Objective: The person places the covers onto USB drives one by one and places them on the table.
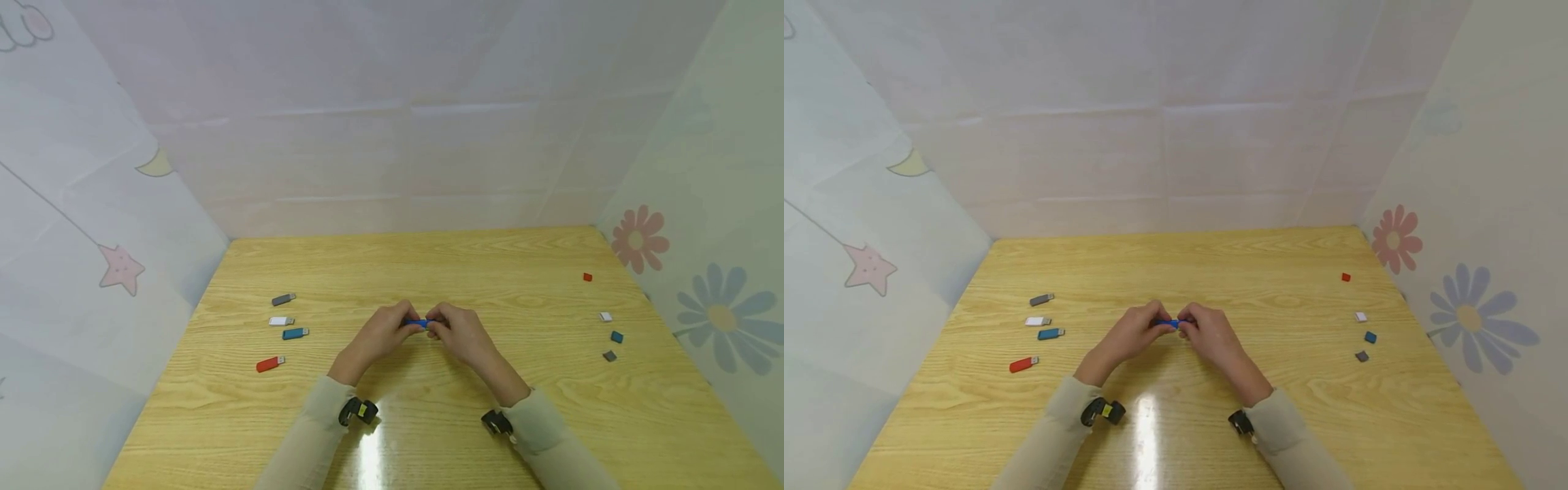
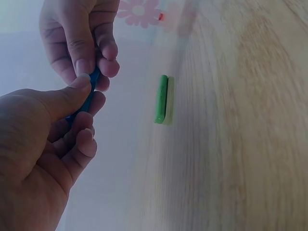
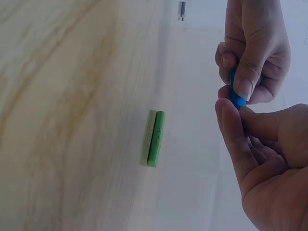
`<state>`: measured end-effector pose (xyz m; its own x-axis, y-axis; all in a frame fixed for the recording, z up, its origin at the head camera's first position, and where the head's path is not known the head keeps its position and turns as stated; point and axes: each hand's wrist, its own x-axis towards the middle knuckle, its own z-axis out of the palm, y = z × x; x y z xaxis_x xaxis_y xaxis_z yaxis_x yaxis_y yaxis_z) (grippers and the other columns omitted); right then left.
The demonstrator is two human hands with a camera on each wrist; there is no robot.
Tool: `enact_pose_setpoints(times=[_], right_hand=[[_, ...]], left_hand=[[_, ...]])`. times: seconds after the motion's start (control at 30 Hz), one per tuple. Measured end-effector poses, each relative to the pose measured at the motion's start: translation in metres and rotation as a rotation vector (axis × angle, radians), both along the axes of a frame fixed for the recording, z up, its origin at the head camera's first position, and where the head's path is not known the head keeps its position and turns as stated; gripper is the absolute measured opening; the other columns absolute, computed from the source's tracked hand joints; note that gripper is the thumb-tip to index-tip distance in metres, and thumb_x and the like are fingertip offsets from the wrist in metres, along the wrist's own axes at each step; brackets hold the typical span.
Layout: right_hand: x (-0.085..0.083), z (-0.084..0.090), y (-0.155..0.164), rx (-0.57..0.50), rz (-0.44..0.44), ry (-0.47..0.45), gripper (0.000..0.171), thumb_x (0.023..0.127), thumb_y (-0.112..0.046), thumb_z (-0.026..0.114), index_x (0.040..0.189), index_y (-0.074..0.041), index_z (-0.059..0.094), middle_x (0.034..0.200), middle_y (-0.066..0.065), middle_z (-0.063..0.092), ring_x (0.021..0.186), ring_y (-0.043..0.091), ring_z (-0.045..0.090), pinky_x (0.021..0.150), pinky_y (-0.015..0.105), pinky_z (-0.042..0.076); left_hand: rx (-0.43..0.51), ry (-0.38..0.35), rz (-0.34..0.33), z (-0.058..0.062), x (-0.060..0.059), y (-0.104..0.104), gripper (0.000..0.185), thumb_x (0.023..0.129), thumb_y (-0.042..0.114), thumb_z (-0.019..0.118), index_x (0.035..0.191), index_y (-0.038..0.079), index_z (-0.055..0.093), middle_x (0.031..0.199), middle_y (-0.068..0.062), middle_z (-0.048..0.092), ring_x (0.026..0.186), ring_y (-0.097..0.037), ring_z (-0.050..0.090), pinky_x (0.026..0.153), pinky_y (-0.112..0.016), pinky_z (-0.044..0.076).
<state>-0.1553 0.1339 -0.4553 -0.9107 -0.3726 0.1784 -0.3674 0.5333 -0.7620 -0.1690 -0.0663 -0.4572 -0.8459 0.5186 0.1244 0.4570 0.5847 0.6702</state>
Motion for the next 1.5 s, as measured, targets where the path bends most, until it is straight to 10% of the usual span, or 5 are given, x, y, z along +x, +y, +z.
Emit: enact_pose_setpoints(times=[0.33, 0.77, 1.5], right_hand=[[0.003, -0.004, -0.005, -0.055, -0.056, -0.011, 0.005, 0.096, -0.002, 0.069, 0.100, -0.001, 0.069, 0.089, 0.008, 0.075, 0.074, 0.016, 0.073, 0.063, 0.021, 0.058], [0.002, -0.005, 0.008, 0.106, 0.064, 0.053, 0.018, 0.092, -0.003, 0.073, 0.110, -0.004, 0.072, 0.097, 0.006, 0.073, 0.082, 0.012, 0.068, 0.072, 0.026, 0.058], [0.001, -0.010, 0.024, 0.351, 0.034, -0.076, 0.008, 0.093, -0.012, 0.072, 0.099, -0.008, 0.069, 0.086, 0.002, 0.069, 0.070, 0.012, 0.055, 0.062, 0.028, 0.047]], left_hand=[[0.017, 0.039, 0.016, -0.005, 0.001, 0.003, 0.013, 0.098, 0.021, 0.068, 0.101, 0.009, 0.064, 0.096, -0.004, 0.075, 0.085, -0.014, 0.071, 0.071, -0.019, 0.055], [0.098, -0.136, 0.004, -0.013, -0.001, 0.003, 0.012, 0.105, 0.020, 0.056, 0.104, 0.009, 0.062, 0.089, -0.011, 0.071, 0.069, -0.019, 0.064, 0.058, -0.022, 0.048], [-0.188, -0.096, -0.070, -0.021, -0.001, 0.015, 0.010, 0.100, 0.014, 0.066, 0.109, 0.010, 0.068, 0.097, 0.003, 0.068, 0.083, -0.007, 0.057, 0.074, -0.023, 0.049]])
